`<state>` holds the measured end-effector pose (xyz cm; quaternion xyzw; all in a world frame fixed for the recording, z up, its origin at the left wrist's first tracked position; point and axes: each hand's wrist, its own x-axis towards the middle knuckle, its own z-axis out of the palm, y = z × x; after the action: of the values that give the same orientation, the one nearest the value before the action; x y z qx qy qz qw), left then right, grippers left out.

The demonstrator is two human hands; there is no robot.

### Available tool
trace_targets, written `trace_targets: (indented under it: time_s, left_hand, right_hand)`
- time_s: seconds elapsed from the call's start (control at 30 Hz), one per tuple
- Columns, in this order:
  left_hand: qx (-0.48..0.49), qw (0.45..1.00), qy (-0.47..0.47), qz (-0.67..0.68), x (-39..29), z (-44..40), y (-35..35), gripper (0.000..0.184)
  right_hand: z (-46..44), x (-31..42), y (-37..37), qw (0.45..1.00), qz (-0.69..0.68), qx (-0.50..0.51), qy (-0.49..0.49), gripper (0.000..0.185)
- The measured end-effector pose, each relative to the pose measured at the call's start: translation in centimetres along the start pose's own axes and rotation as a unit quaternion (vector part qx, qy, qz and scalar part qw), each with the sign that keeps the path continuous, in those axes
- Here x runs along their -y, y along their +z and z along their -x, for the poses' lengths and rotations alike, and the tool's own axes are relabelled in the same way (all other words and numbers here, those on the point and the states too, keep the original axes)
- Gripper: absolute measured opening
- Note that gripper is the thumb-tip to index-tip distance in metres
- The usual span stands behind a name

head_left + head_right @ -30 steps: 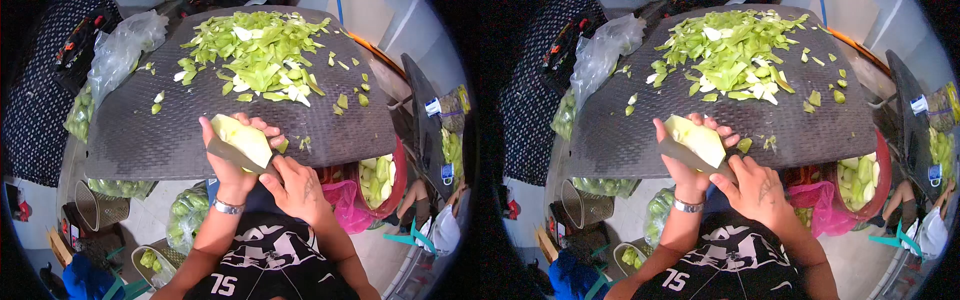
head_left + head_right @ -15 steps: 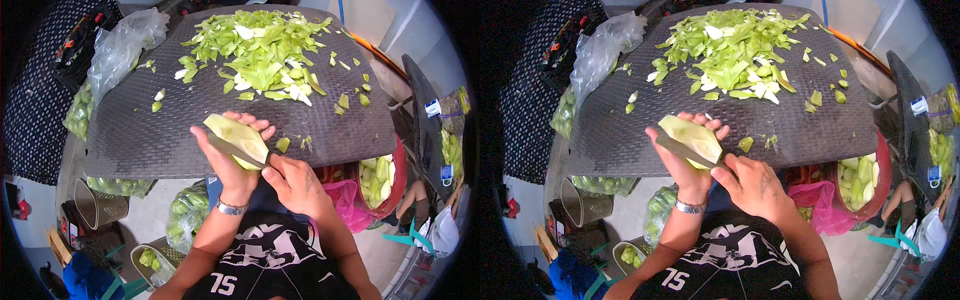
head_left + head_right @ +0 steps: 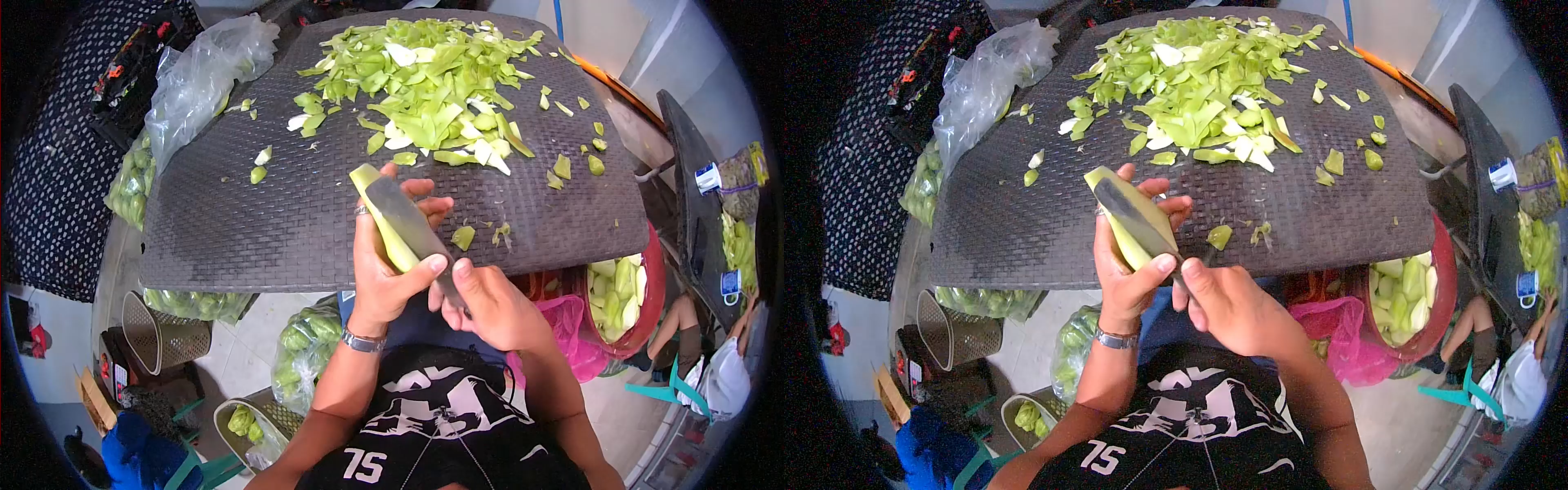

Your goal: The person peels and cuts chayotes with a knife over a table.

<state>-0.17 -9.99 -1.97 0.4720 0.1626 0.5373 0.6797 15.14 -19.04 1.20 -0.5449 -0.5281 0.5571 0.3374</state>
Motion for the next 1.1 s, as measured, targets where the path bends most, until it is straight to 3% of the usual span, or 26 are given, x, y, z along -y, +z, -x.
trace_targets:
  time_s: [0.07,0.17,0.23,0.27,0.37,0.4,0.7,1.1]
  left_hand:
    - [0.018,0.999,-0.015,0.03,-0.5,0.0,0.0,0.112]
    - [-0.027,0.996,-0.051,0.063,-0.6,0.0,0.2,0.112]
    - [-0.048,0.991,-0.068,0.109,0.1,-0.4,-1.1,0.11]
    - [-0.084,0.97,-0.045,0.222,0.7,-0.4,-1.0,0.083]
    - [-0.103,0.912,-0.096,0.386,1.4,-1.0,-3.0,0.059]
    - [-0.162,0.911,-0.102,0.366,0.4,-1.5,-1.6,0.054]
    - [-0.093,0.93,-0.068,0.349,1.4,-1.8,-1.8,0.064]
    - [-0.095,0.938,-0.035,0.332,1.3,-1.7,-1.0,0.068]
  right_hand:
    - [0.3,0.3,-1.1,0.992,-0.086,0.079,0.054,0.072]
    - [1.0,1.5,-1.6,0.988,-0.113,0.073,0.073,0.072]
    - [1.5,1.3,-1.3,0.996,-0.078,-0.009,0.04,0.064]
    - [1.8,1.0,-1.2,0.998,-0.025,-0.05,0.01,0.061]
    - [2.3,1.3,0.0,0.99,0.062,-0.124,-0.021,0.042]
    - [2.3,0.6,0.7,0.986,0.087,-0.133,-0.04,0.039]
    - [1.0,-1.5,2.8,0.962,0.206,-0.163,-0.074,0.043]
    - [0.3,-1.2,2.4,0.964,0.212,-0.139,-0.081,0.043]
